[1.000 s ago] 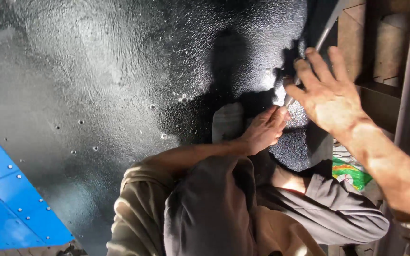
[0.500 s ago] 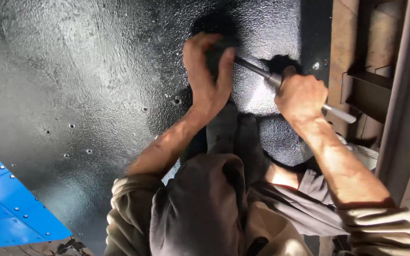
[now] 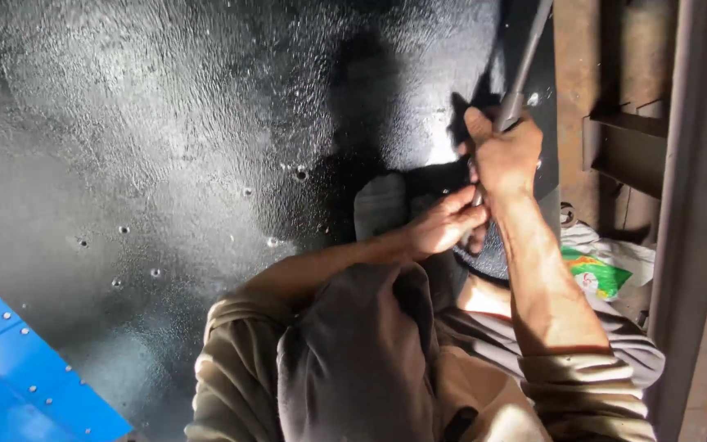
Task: The person sits inside a large black steel structure and uses a T-handle tap wrench to thread holes in the metal plate, steadying the surface with one hand while turning the tool with the other. They reposition the tool to different holes along the panel and later work on holes near the edge with a wrench.
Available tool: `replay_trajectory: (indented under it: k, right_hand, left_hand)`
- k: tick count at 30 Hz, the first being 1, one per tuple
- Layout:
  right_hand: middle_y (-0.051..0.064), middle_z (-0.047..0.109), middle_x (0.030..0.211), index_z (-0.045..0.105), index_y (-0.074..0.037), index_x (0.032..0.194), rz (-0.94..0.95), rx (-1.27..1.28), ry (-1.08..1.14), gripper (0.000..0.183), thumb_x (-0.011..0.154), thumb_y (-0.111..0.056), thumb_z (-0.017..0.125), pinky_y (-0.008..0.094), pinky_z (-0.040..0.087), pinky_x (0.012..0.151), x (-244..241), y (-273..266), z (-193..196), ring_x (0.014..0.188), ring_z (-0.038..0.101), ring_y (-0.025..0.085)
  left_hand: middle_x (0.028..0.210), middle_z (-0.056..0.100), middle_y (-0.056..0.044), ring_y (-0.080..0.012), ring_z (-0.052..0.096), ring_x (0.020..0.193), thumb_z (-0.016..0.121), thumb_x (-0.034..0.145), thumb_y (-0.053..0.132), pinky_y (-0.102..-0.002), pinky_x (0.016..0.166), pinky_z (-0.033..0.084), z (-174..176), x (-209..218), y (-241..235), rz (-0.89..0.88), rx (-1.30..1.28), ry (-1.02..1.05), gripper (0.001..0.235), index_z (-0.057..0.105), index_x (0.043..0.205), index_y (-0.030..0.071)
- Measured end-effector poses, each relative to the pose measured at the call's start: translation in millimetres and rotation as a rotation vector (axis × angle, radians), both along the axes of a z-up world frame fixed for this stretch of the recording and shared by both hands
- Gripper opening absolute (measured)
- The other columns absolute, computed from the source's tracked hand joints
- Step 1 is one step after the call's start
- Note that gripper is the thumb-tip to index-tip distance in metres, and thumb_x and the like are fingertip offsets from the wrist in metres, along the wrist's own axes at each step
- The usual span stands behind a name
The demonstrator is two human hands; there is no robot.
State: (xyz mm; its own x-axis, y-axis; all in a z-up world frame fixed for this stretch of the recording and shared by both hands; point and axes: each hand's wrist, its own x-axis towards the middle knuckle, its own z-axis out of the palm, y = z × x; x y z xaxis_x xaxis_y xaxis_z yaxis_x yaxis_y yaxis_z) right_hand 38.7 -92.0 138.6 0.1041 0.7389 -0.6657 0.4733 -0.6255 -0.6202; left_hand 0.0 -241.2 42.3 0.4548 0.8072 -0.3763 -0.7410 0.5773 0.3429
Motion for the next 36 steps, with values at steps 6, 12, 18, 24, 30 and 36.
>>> replay_trajectory:
  k: [6,12,18,24,30,36]
  right_hand:
    - [0.036,0.05,0.133,0.045,0.01,0.142,0.576,0.675,-0.063,0.056,0.094,-0.006,0.069,0.054,0.047,0.104,26,3,40,0.124,0.053,0.041]
    - [0.004,0.057,0.14,0.069,-0.033,0.118,1.745,0.855,-0.735,0.064,0.054,-0.031,0.072,0.062,0.034,0.114,19,54,50,0.14,0.045,0.029]
    - [0.002,0.075,0.097,0.07,-0.025,0.129,1.856,0.226,-0.668,0.034,0.097,-0.017,0.06,0.042,0.058,0.086,40,53,-2,0.096,0.073,0.024]
    - [0.021,0.071,0.075,0.074,-0.014,0.116,1.343,0.171,-0.623,0.028,0.089,-0.021,0.07,0.053,0.058,0.073,30,16,-21,0.072,0.072,0.041]
    - [0.028,0.072,0.084,0.075,-0.004,0.106,0.769,0.234,-0.581,0.032,0.079,-0.021,0.074,0.054,0.056,0.076,11,6,-24,0.081,0.07,0.048]
    - [0.03,0.074,0.088,0.072,0.006,0.098,0.404,0.09,-0.407,0.048,0.103,-0.042,0.067,0.044,0.06,0.081,19,0,-36,0.091,0.076,0.04]
  left_hand:
    - [0.071,0.046,0.001,-0.0093,0.046,0.057,0.043,0.111,0.022,-0.026,0.051,0.044,48,-35,10,-0.136,-0.052,0.251,0.022,0.049,0.127,0.007]
    - [0.072,0.04,0.006,-0.0043,0.038,0.058,0.048,0.111,0.022,-0.023,0.051,0.034,29,-45,5,-0.139,-0.075,0.283,0.029,0.053,0.135,0.007]
    - [0.078,0.067,0.001,-0.006,0.062,0.068,0.069,0.099,0.027,-0.022,0.06,0.048,59,-117,32,-0.28,0.041,1.006,0.031,0.068,0.122,0.007]
    - [0.102,0.068,-0.003,-0.0096,0.067,0.089,0.067,0.105,0.033,-0.03,0.072,0.057,29,-145,30,0.398,-0.236,0.653,0.038,0.061,0.127,0.003]
    - [0.093,0.073,-0.006,-0.0151,0.071,0.083,0.063,0.099,0.034,-0.03,0.074,0.061,34,-86,68,0.106,-0.161,0.551,0.053,0.045,0.143,0.011]
    - [0.131,0.068,-0.015,-0.0227,0.07,0.096,0.063,0.106,0.014,-0.031,0.084,0.06,-3,-62,97,0.085,0.987,1.674,0.051,0.044,0.153,0.016]
